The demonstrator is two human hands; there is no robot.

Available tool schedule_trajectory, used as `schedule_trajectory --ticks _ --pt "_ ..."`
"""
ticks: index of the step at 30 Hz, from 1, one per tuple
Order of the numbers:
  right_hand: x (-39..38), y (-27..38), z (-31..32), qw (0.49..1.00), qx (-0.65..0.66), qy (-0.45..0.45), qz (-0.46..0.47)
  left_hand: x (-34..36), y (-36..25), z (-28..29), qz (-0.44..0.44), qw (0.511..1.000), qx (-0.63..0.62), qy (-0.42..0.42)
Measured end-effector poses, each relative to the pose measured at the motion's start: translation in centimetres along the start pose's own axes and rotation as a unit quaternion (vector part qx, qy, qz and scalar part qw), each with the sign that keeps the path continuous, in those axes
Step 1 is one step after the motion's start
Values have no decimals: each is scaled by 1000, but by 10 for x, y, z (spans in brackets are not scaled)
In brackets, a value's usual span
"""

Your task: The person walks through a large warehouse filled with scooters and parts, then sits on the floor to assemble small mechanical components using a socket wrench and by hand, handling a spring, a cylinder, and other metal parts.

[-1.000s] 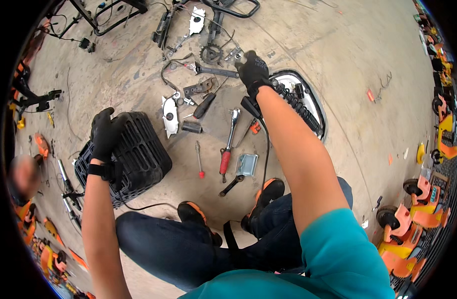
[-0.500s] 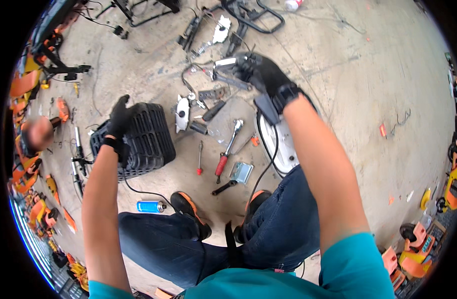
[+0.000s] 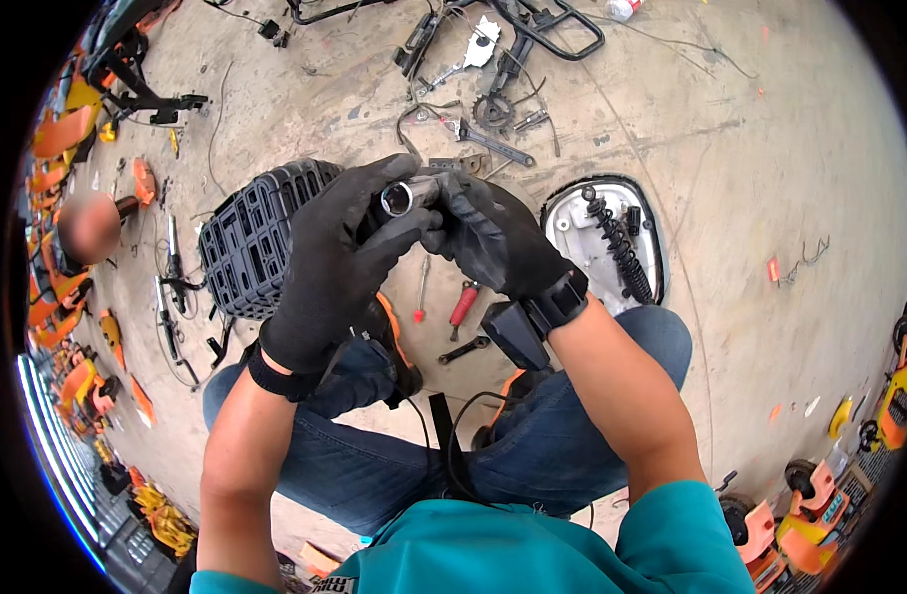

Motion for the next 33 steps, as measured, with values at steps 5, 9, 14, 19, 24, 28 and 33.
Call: schedule_trajectory --ticks 5,9,14,19,24,28,33 --pt "-5 11 0 992 -116 -47 25 -6 24 8 110 989 -96 11" --pt "-4 13 -13 993 -90 -32 62 -3 16 8 -16 999 -51 -11" --pt "-7 18 -10 986 -141 -72 54 -5 25 12 83 989 -120 5" --pt "-19 25 -7 985 -138 -79 62 -7 26 5 185 963 -193 26" --pt "-34 33 -5 975 -187 -105 64 -9 31 -6 207 943 -256 45" --pt "-42 45 -13 951 -277 -130 42 -7 26 -12 201 949 -234 60" --pt "-50 51 -13 931 -309 -171 89 -2 18 -22 215 940 -257 67"
Point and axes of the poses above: each hand's wrist, its own x-axis towards the middle knuckle, its own z-axis out of the back of the hand, y = z × x, the point moved 7 cm from there along x, towards the middle knuckle, and after that the axes turned 4 degrees about -z, right-handed, at the moved point
